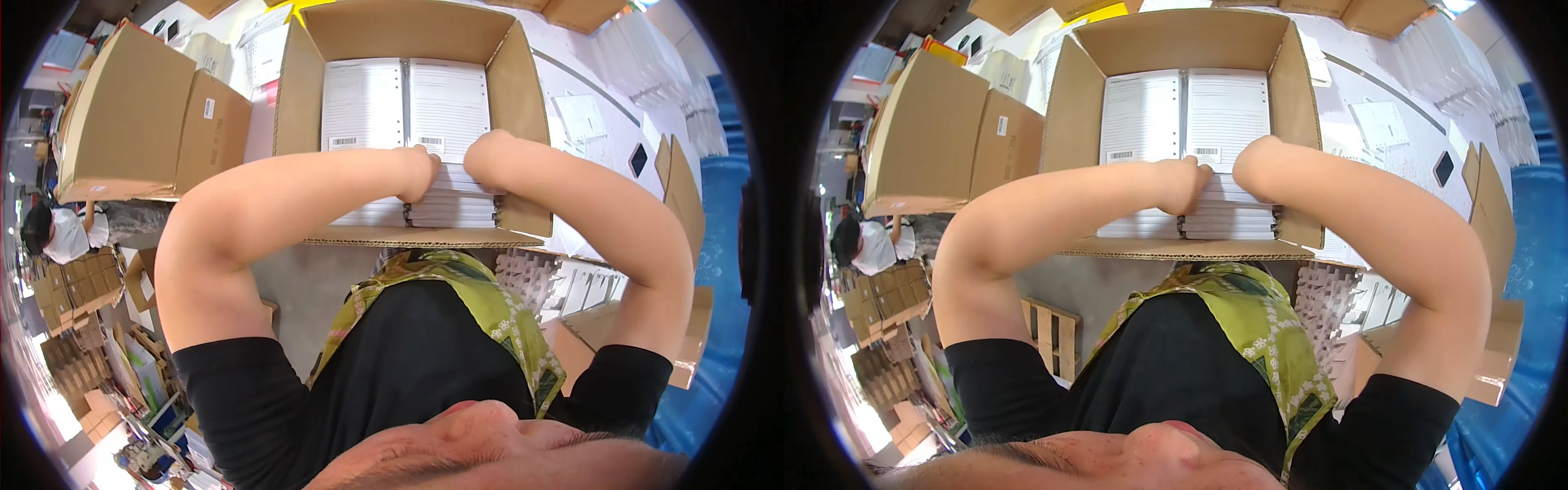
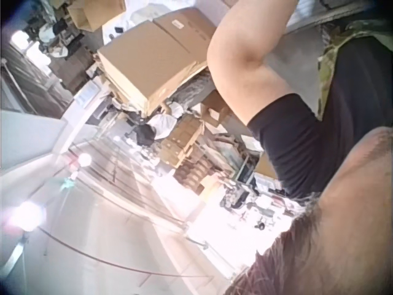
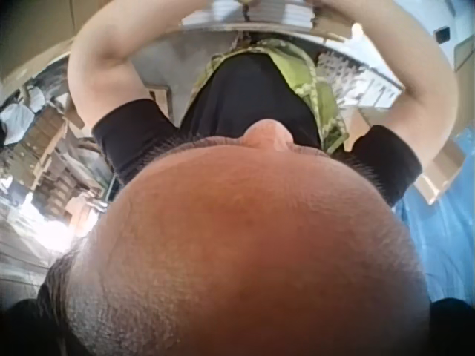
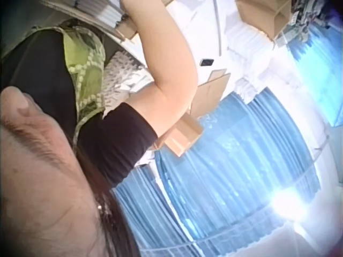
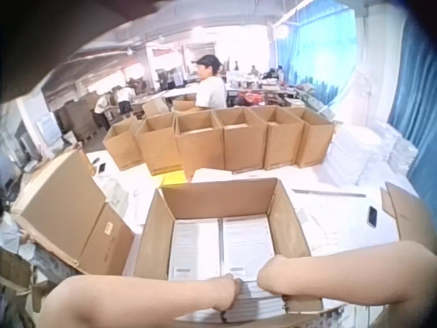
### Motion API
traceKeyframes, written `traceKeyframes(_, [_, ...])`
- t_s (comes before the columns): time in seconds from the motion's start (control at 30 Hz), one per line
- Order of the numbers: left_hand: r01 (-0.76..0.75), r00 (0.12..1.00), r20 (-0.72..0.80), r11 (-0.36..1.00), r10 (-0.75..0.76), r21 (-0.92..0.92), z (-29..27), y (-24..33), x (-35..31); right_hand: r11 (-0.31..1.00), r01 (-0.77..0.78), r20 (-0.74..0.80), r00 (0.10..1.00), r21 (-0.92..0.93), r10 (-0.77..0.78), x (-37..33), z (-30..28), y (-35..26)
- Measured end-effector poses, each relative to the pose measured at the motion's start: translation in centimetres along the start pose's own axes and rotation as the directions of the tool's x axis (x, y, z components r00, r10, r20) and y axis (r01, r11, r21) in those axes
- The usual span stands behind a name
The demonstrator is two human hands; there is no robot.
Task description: The person packs stacks of white notepads into a cardboard box. They pick up stacks from a wooden pallet and place them into the box, arranging them neatly. After filling the box, the person closes the flaps and folds them shut.
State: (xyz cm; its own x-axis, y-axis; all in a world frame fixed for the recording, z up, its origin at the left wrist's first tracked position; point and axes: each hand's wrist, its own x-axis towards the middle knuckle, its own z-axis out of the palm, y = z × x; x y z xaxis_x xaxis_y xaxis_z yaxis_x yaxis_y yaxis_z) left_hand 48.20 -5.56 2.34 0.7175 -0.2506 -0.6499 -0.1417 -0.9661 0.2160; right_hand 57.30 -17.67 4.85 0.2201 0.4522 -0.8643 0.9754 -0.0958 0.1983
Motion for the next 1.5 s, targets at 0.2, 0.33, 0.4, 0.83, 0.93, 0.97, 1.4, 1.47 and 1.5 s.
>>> traceKeyframes(0.2, [0.008, 0.999, -0.048, 1.0, -0.008, -0.009, 0.7, 0.6, -0.4, 0.981, 0.032, 0.132, 0.991, -0.194, -0.006, 4.0, 0.7, -1.4])
traceKeyframes(0.33, [-0.001, 1.0, 0.002, 0.996, 0.0, 0.088, -1.4, -0.5, -2.2, 0.979, 0.073, 0.201, 0.979, -0.193, -0.034, 1.3, -1.3, 0.2])
traceKeyframes(0.4, [-0.005, 0.999, 0.04, 1.0, 0.005, 0.009, -0.7, -0.6, -1.8, 0.978, 0.09, 0.201, 0.978, -0.189, -0.052, 1.1, -1.5, 0.3])
traceKeyframes(0.83, [-0.003, 1.0, 0.008, 0.989, 0.004, -0.15, -0.5, -1.3, -1.2, 0.975, 0.102, 0.193, 0.979, -0.197, -0.064, 1.4, -0.3, 0.1])
traceKeyframes(0.93, [-0.042, 0.998, -0.058, 0.987, 0.033, -0.157, 0.9, -1.8, 0.5, 0.986, 0.117, 0.2, 0.976, -0.122, -0.091, 3.1, 1.4, -0.5])
traceKeyframes(0.97, [-0.04, 0.999, -0.033, 0.987, 0.035, -0.154, 0.6, -1.8, 0.8, 0.987, 0.125, 0.205, 0.973, -0.096, -0.104, 3.6, 1.9, -0.8])
traceKeyframes(1.4, [0.048, 0.988, 0.154, 0.959, -0.004, -0.279, -1.5, -1.1, 0.0, 1.0, -0.022, 0.138, 0.99, 0.021, 0.019, -1.3, -1.5, 2.2])
traceKeyframes(1.47, [0.051, 0.987, 0.162, 0.948, 0.0, -0.313, -1.5, -0.6, -0.4, 0.992, -0.08, 0.203, 0.977, 0.095, 0.059, -2.0, -1.2, 0.9])
traceKeyframes(1.5, [0.058, 0.987, 0.162, 0.943, -0.004, -0.328, -1.3, -0.4, -0.5, 0.996, 0.03, 0.167, 0.985, 0.081, -0.043, -3.0, -1.8, 1.0])
